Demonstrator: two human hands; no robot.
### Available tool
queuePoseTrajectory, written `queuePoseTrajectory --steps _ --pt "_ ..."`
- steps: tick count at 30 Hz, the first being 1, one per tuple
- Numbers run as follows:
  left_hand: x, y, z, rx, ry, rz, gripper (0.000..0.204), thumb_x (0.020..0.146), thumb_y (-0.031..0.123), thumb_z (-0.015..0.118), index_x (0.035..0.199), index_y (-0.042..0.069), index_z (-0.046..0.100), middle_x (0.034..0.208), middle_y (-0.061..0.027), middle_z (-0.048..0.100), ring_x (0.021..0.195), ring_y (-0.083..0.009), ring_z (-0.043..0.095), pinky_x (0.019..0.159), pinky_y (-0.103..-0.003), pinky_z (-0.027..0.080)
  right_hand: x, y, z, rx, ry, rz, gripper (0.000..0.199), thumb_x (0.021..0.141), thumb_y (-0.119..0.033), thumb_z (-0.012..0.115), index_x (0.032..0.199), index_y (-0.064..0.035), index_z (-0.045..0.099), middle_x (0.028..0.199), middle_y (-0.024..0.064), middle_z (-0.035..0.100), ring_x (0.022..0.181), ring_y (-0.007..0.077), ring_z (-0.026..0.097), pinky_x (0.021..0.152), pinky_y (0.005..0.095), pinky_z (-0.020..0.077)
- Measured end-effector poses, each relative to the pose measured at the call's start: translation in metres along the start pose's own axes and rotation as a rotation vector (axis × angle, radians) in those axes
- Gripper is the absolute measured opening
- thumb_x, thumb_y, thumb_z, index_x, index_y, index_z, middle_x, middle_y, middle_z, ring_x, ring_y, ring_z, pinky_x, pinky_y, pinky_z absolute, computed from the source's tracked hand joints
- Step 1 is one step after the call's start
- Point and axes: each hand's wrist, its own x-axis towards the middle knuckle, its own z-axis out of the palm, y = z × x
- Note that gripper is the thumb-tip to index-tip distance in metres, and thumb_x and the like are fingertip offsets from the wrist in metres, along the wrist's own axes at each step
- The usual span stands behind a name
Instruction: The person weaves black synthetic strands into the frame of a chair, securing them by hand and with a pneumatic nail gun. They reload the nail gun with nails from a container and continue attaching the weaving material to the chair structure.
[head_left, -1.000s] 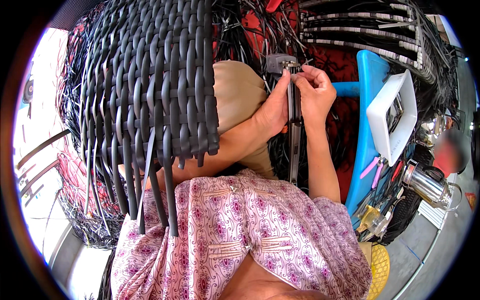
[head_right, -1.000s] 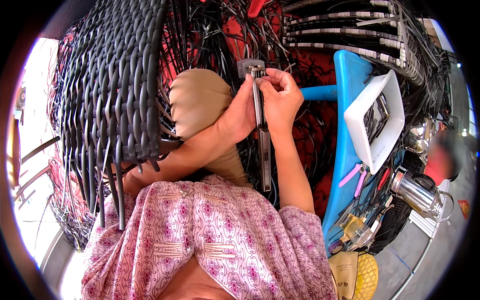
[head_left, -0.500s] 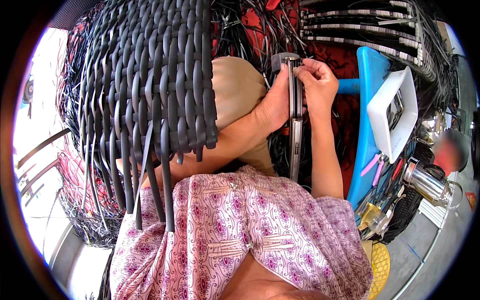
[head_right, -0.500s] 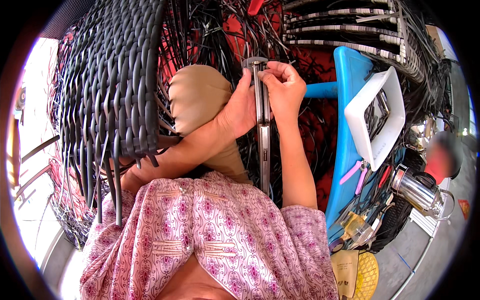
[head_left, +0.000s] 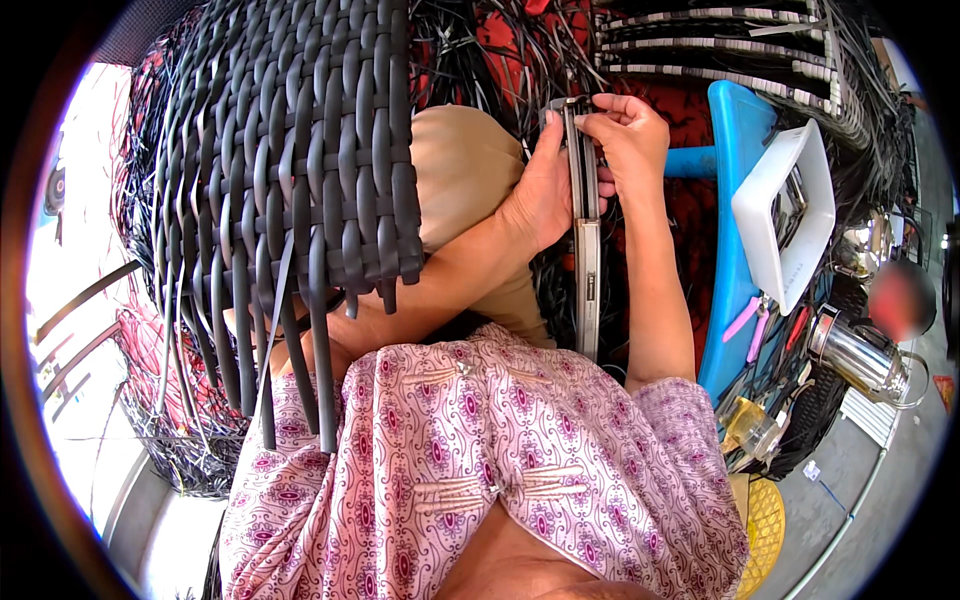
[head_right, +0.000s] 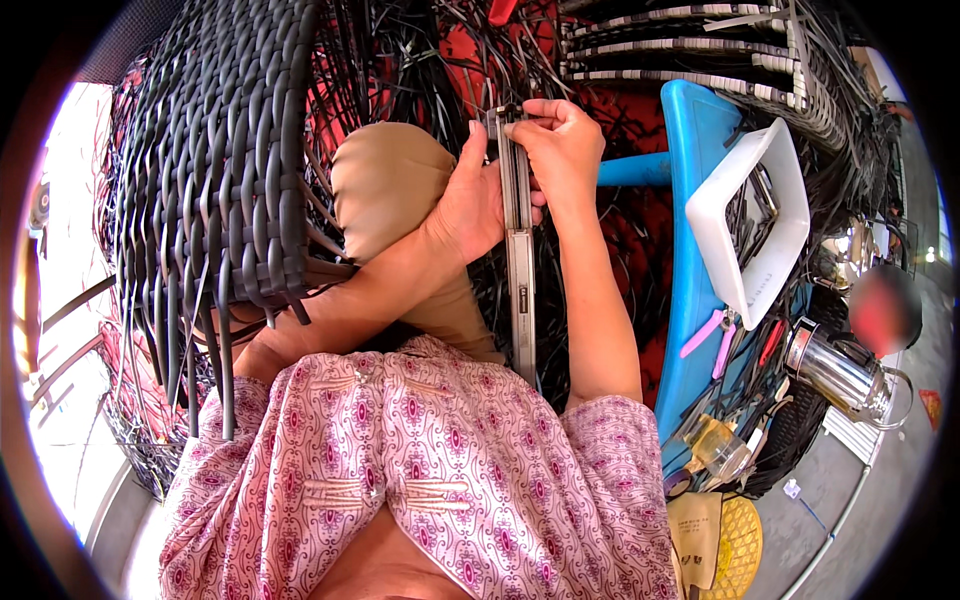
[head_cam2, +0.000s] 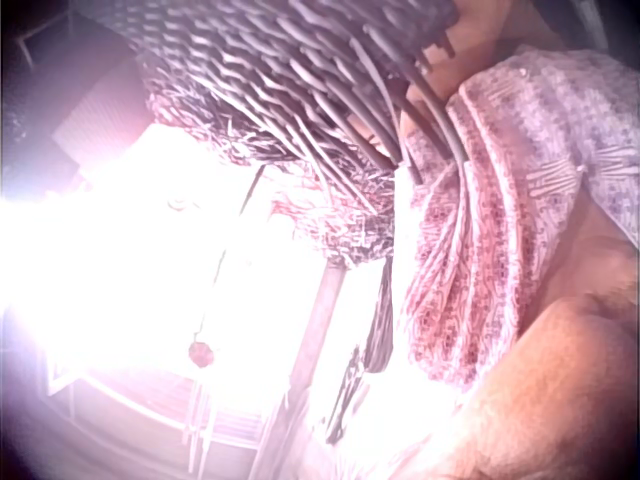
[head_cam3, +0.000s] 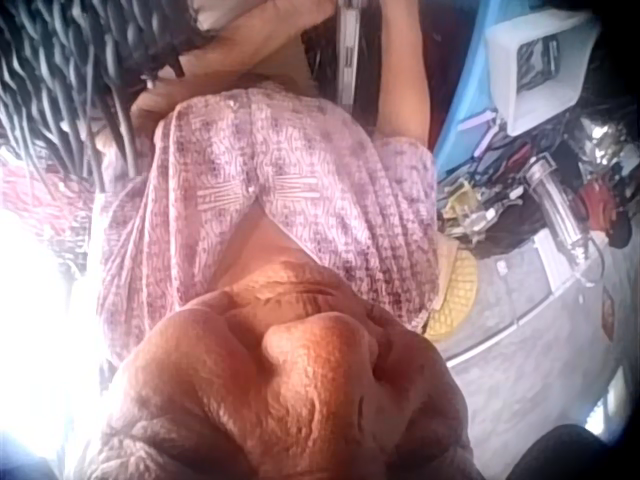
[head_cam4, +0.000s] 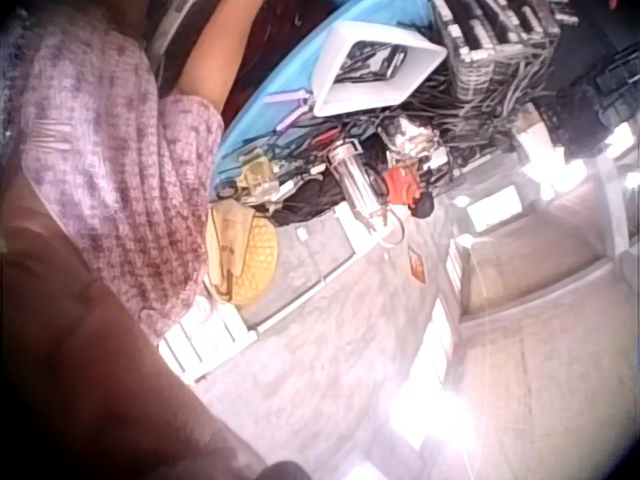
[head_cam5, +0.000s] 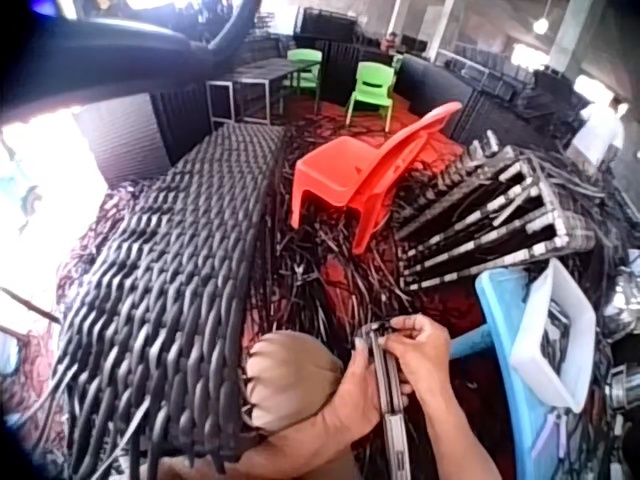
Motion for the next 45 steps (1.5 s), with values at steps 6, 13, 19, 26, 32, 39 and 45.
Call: queuePoseTrajectory --steps 6,13,19,26,32,39,45 --pt "-0.002 0.002 0.002 -0.024 0.030 -0.028 0.083 0.083 0.082 0.024 0.109 0.010 0.055 0.084 -0.0049 0.057 0.075 -0.0177 0.055 0.068 -0.032 0.047 0.002 0.000 0.001 -0.090 0.011 0.006 0.029 0.068 -0.002 0.075 0.095 0.0047 0.066 0.078 0.0080 0.067 0.063 0.0110 0.060 0.057 0.0252 0.0483" --pt "-0.003 0.002 0.002 0.025 0.015 -0.005 0.085 0.084 0.082 0.023 0.104 0.006 0.055 0.086 -0.0047 0.058 0.076 -0.0178 0.056 0.071 -0.033 0.048 0.005 0.007 -0.004 -0.018 -0.033 -0.024 0.038 0.069 -0.002 0.075 0.105 0.0034 0.063 0.086 0.0057 0.063 0.065 0.0111 0.058 0.059 0.0250 0.0479" --pt "-0.002 0.001 0.000 0.007 0.001 -0.013 0.086 0.083 0.083 0.024 0.110 0.007 0.055 0.087 -0.0052 0.057 0.076 -0.0175 0.055 0.071 -0.032 0.047 0.005 0.010 -0.005 0.096 -0.116 -0.079 0.043 0.071 0.000 0.074 0.112 0.0028 0.062 0.086 0.0042 0.062 0.065 0.0095 0.057 0.060 0.0226 0.0468" --pt "-0.003 0.002 0.001 0.020 0.009 0.013 0.085 0.083 0.082 0.026 0.112 0.008 0.055 0.087 -0.0052 0.057 0.077 -0.0175 0.055 0.071 -0.032 0.047 0.004 0.001 -0.010 0.187 -0.207 0.045 0.034 0.079 -0.005 0.071 0.111 0.0026 0.063 0.087 0.0058 0.067 0.067 0.0075 0.059 0.058 0.0206 0.0472" --pt "-0.002 0.001 0.000 0.039 0.014 0.029 0.082 0.084 0.081 0.026 0.106 0.008 0.056 0.085 -0.0045 0.057 0.076 -0.0173 0.055 0.071 -0.032 0.047 0.009 0.008 -0.002 0.144 -0.176 0.000 0.023 0.082 -0.007 0.067 0.103 0.0025 0.067 0.086 0.0043 0.068 0.068 0.0070 0.060 0.059 0.0210 0.0467" --pt "0.000 -0.001 -0.001 0.098 0.008 0.045 0.075 0.086 0.079 0.027 0.098 0.010 0.056 0.080 -0.0027 0.058 0.070 -0.0164 0.056 0.068 -0.032 0.048 0.003 0.007 0.002 -0.071 -0.077 -0.156 0.020 0.082 -0.005 0.065 0.100 0.0029 0.067 0.087 0.0088 0.070 0.072 0.0123 0.062 0.068 0.0258 0.0495" --pt "-0.001 -0.002 0.001 0.171 0.039 0.054 0.070 0.088 0.076 0.028 0.093 0.011 0.055 0.075 -0.0023 0.058 0.063 -0.0158 0.055 0.060 -0.031 0.048 0.006 0.015 0.003 -0.206 -0.007 -0.343 0.019 0.081 -0.008 0.065 0.096 0.0039 0.065 0.090 0.0134 0.069 0.079 0.0189 0.066 0.072 0.0289 0.0500"
